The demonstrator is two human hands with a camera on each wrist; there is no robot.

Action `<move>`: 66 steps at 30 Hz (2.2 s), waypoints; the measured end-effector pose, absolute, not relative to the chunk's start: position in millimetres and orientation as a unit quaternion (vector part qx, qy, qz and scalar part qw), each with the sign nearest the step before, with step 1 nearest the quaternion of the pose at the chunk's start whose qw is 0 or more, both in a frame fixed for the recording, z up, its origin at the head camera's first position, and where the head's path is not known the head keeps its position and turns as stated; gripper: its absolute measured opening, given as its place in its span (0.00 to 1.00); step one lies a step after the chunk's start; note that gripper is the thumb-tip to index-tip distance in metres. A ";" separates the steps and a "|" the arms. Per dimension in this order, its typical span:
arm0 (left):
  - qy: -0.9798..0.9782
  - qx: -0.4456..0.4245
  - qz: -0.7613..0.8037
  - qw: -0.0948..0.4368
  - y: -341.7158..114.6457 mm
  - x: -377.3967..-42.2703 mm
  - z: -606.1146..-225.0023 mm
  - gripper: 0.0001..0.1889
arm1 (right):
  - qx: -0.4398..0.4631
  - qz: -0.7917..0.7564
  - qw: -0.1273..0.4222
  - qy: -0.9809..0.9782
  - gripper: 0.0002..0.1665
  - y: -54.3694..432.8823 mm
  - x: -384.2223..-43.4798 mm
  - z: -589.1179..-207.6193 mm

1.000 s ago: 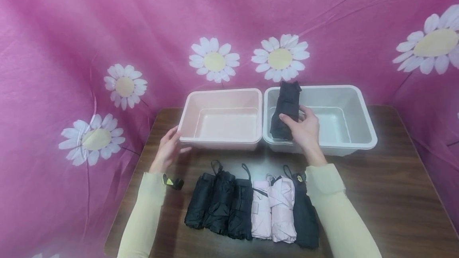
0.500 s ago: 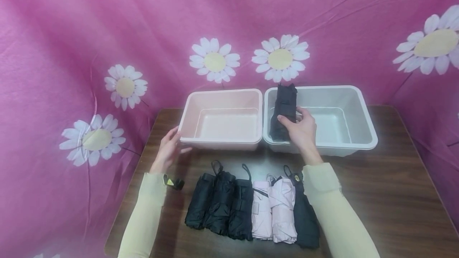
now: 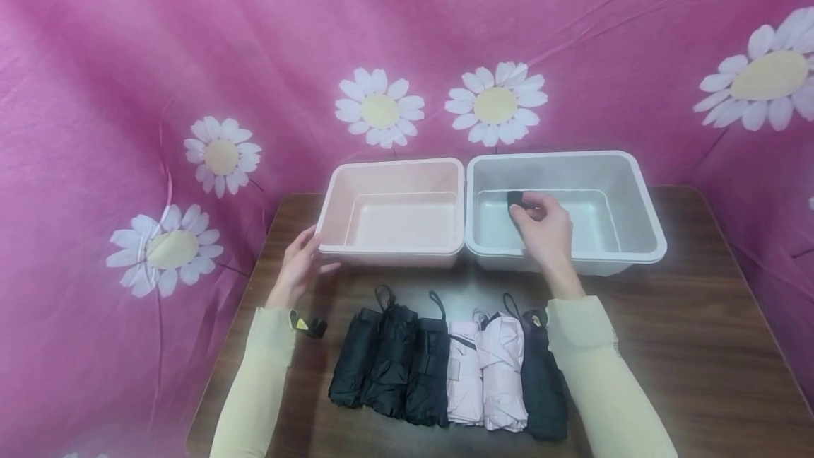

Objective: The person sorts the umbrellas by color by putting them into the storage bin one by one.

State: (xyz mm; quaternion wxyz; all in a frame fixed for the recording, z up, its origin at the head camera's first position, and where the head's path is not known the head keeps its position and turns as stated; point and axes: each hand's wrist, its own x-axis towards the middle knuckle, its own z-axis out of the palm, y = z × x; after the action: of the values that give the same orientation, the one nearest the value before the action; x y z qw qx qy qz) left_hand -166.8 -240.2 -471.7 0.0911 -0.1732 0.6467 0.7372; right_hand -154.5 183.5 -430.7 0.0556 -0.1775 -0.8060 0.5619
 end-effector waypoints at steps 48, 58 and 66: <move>0.642 -0.174 0.742 0.087 -238.3 -166.6 -474.5 0.23 | -0.111 0.425 -0.048 -0.897 0.34 228.9 0.1 -508.4; 0.641 -0.176 0.742 0.088 -239.0 -167.1 -476.4 0.23 | -0.115 0.406 -0.203 -0.884 0.49 224.1 29.4 -537.3; 0.639 -0.177 0.743 0.088 -238.1 -167.4 -474.9 0.23 | -0.112 0.353 -0.222 -0.902 0.57 214.6 34.3 -542.4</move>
State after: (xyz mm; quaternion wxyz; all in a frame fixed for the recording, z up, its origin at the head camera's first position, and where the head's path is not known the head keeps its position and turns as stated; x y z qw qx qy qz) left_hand -167.4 -238.1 -474.9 0.0877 -0.1768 0.6393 0.7432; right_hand 34.3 214.6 -542.4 -0.2224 -0.1117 -0.9018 0.3533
